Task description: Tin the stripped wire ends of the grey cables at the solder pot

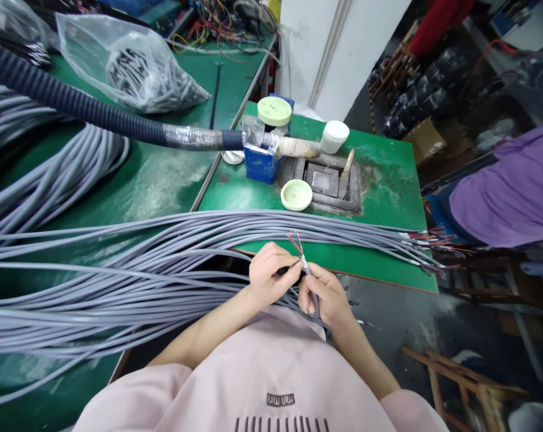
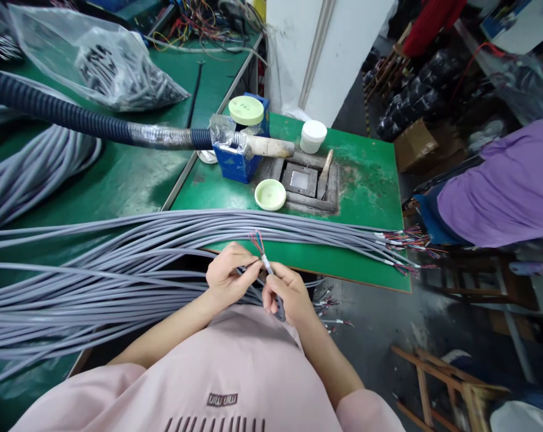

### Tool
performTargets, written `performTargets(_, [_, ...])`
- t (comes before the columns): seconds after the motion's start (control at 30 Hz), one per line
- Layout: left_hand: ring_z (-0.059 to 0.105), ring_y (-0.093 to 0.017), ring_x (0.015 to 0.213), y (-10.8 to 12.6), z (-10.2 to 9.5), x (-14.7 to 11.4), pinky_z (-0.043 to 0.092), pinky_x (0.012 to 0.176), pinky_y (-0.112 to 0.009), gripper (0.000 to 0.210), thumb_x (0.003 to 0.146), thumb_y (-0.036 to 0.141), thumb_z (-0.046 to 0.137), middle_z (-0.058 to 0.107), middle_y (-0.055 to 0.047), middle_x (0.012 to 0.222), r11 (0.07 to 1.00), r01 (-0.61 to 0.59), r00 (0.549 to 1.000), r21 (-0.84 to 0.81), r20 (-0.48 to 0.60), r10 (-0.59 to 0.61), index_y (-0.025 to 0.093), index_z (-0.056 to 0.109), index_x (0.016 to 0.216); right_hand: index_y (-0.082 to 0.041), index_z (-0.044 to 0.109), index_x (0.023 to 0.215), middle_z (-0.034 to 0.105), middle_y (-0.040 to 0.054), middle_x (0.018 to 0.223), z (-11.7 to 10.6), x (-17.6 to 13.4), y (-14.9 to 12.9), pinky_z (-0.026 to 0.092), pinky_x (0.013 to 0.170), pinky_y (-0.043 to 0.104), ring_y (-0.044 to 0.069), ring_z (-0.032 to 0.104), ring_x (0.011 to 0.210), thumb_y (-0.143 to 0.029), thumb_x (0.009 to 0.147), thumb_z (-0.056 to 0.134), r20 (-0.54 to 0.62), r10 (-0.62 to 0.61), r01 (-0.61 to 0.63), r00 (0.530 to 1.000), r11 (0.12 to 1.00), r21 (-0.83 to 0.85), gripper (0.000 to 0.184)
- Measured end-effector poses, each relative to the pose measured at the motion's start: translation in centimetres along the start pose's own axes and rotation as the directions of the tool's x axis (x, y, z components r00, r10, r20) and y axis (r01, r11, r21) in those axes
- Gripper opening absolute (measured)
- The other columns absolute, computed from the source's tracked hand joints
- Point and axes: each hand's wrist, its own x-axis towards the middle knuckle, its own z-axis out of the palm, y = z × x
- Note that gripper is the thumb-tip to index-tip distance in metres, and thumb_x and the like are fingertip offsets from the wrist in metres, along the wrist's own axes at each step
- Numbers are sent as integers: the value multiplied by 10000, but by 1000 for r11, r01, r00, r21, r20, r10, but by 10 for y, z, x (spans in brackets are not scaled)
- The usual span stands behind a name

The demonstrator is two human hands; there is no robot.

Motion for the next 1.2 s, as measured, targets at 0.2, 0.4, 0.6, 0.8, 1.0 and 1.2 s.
performTargets(0.2, [514, -75, 492, 7, 10, 4, 427, 527, -220, 87, 775, 111, 690, 586, 40, 544, 994, 41, 996, -99, 86, -33, 180, 640, 792, -155, 695, 1013, 447, -78, 336, 7, 7, -17, 352, 363, 233, 81, 340, 289, -492, 812, 622, -51, -121, 127, 991, 980, 153, 399])
performTargets(0.4, [584, -93, 448, 13, 27, 5, 470, 458, -212, 44, 855, 192, 631, 608, 46, 559, 581, 502, 860, -640, 301, -412, 185, 610, 816, -209, 764, 832, 567, -25, 448, 7, 8, -28, 369, 413, 234, 96, 462, 401, -376, 756, 693, -194, -349, 375, 917, 919, 119, 197])
performTargets(0.6, [536, -84, 473, 9, 40, 7, 449, 468, -204, 176, 774, 276, 728, 558, 54, 511, 441, 639, 751, -630, 387, -535, 172, 599, 717, -244, 781, 812, 631, -11, 554, -3, 0, -38, 455, 489, 250, 114, 554, 503, -261, 770, 689, -291, -531, 528, 796, 844, -96, 103])
performTargets(0.8, [499, -75, 495, 10, 44, 16, 407, 511, -215, 86, 770, 197, 720, 614, 18, 554, 719, 504, 863, -478, 306, -401, 171, 666, 708, -246, 763, 809, 716, 7, 724, -29, -13, -47, 514, 611, 253, 133, 643, 642, -172, 794, 676, -182, -631, 470, 754, 713, -520, 115])
performTargets(1.0, [509, -84, 493, 15, 55, 20, 393, 501, -215, 142, 803, 222, 690, 605, 19, 540, 732, 532, 844, -426, 193, -501, 173, 634, 682, -201, 695, 751, 695, 14, 694, -52, 3, -65, 504, 631, 245, 131, 647, 646, -201, 854, 612, 42, -596, 490, 802, 615, -618, 132])
performTargets(1.2, [456, -89, 498, 8, 65, 25, 391, 528, -238, 212, 819, 291, 663, 548, 22, 518, 841, 457, 885, -291, 57, -461, 164, 601, 661, -200, 619, 743, 622, -12, 654, -55, 21, -73, 482, 525, 219, 102, 588, 536, -290, 869, 587, 15, -486, 432, 874, 761, -484, 159])
